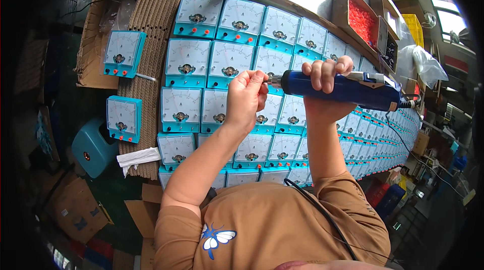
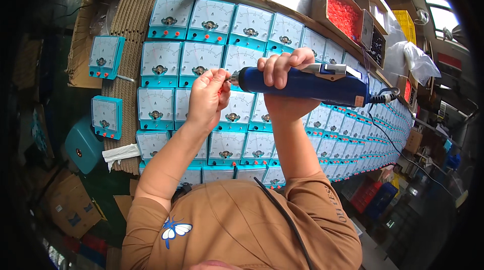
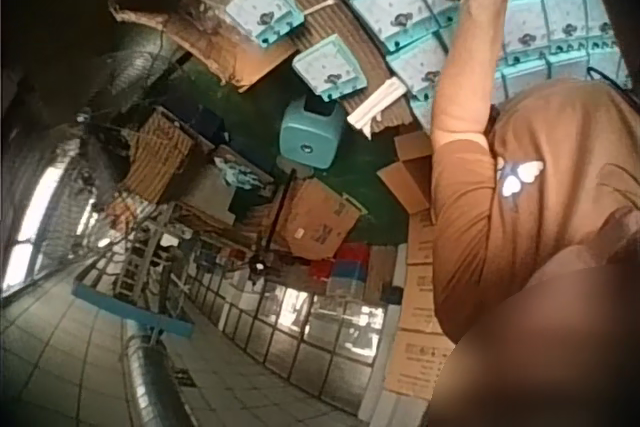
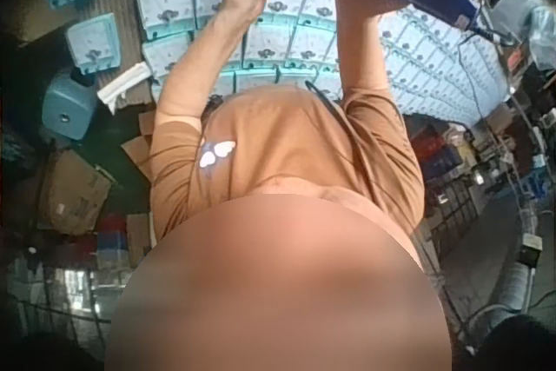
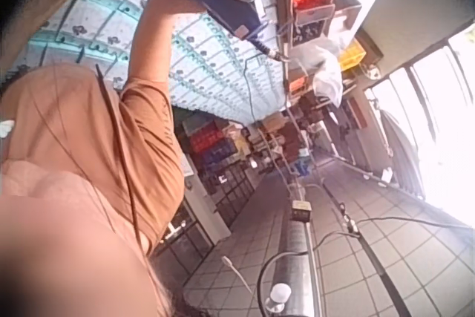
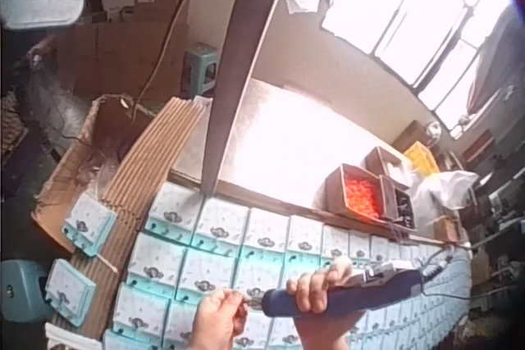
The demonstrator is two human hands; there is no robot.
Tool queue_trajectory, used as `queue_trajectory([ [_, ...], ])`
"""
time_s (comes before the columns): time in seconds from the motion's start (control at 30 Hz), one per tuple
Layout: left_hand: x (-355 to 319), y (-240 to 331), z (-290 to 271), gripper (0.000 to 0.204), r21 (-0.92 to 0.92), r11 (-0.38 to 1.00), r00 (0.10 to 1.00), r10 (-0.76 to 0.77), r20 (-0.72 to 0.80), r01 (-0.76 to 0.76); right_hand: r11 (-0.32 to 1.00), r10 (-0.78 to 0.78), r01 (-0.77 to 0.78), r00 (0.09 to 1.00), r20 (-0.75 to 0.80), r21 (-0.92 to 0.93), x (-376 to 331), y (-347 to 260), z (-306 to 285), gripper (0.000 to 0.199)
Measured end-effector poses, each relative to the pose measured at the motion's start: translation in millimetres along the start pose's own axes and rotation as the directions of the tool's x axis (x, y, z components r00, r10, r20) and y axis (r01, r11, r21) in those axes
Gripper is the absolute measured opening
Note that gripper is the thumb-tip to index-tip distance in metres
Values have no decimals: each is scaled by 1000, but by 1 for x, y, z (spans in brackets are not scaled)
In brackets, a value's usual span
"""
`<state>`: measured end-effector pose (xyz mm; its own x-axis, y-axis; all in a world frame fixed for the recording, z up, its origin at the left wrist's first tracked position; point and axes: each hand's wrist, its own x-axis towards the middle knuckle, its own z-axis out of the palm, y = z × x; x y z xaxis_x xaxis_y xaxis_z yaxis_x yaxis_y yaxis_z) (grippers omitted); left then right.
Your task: Assembling small electronic meters using an electric screwdriver at a workbench.
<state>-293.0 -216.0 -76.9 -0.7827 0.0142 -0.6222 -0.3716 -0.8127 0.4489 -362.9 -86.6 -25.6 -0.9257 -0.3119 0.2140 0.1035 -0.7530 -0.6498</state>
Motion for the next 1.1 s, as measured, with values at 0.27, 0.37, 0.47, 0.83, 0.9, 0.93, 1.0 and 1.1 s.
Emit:
queue_trajectory([
  [0.27,15,-8,-22,16,78,994,997,77,15,-78,898,-290,263,957,-24,-354,34,5,-48,53],
  [0.37,6,-9,-26,19,93,995,996,-26,81,18,902,-263,240,965,-16,-359,44,16,-62,55],
  [0.47,2,-10,-32,19,99,995,992,-28,124,15,892,-257,225,966,-29,-392,49,25,-74,53],
  [0.83,1,-6,-28,19,32,998,992,-52,115,48,885,-180,167,984,12,-434,45,40,-60,61],
  [0.9,1,-6,-25,19,51,997,992,-59,116,53,912,-214,178,975,-59,-369,53,29,-72,53],
  [0.93,0,-6,-25,19,54,997,992,-57,114,51,931,-244,207,965,-92,-301,57,23,-75,48],
  [1.0,0,-5,-27,20,-32,994,988,-98,119,102,989,-150,149,976,-156,-15,52,-3,-73,37],
  [1.1,3,-7,-16,20,-65,994,992,-87,91,93,963,-11,13,1000,-9,270,31,-29,-57,26],
])
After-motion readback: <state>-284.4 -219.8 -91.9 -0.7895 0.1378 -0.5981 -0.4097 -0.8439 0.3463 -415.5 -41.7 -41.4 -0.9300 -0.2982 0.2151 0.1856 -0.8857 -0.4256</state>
